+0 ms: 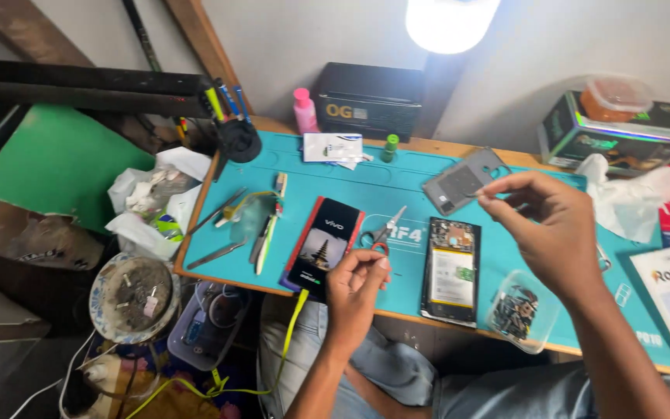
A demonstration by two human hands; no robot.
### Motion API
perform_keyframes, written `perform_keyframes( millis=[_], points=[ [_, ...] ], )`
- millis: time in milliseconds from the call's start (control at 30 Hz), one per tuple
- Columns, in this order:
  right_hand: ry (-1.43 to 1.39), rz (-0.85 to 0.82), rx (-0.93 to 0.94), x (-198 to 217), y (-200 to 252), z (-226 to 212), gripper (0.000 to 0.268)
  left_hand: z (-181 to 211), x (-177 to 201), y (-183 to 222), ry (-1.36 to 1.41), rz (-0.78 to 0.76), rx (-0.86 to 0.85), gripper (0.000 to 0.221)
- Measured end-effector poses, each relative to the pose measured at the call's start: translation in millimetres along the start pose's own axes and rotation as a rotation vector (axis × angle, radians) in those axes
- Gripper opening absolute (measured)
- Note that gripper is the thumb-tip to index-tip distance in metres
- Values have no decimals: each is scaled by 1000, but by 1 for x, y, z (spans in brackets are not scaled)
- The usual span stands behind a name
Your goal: Disassembling and inspecting the internal components and frame of a mobile phone during a repair process.
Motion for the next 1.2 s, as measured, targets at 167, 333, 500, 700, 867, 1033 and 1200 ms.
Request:
perform_keyframes(
  millis=[167,333,500,700,867,1033,1200],
  points=[
    [-73,-142,-8,-93,-49,-6,10,37,15,21,130,104,13,10],
    [68,-234,168,-176,-83,-6,5,93,60,39,84,242,-36,9],
    [164,-269,245,-236,-107,-4,10,106,91,43,78,316,-71,11],
    [256,-257,338,-210,-85,-20,29,90,89,48,101,260,-32,10],
    [223,-130,298,-109,-20,-44,26,81,70,48,77,223,76,13],
    [224,209,164,6,41,-9,14,68,32,46,6,95,95,11],
    [179,292,88,66,91,48,28,51,-16,41,-94,2,168,8]
  ],
)
Point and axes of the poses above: each hand's wrist, its own y-axis away from the middle knuckle, its own x-axis out of the back of the hand, z = x × y, the point moved 1 cm from there along -y, towards the middle knuckle, and after that the axes turned 1 degree about -z, right-handed, at the moved point
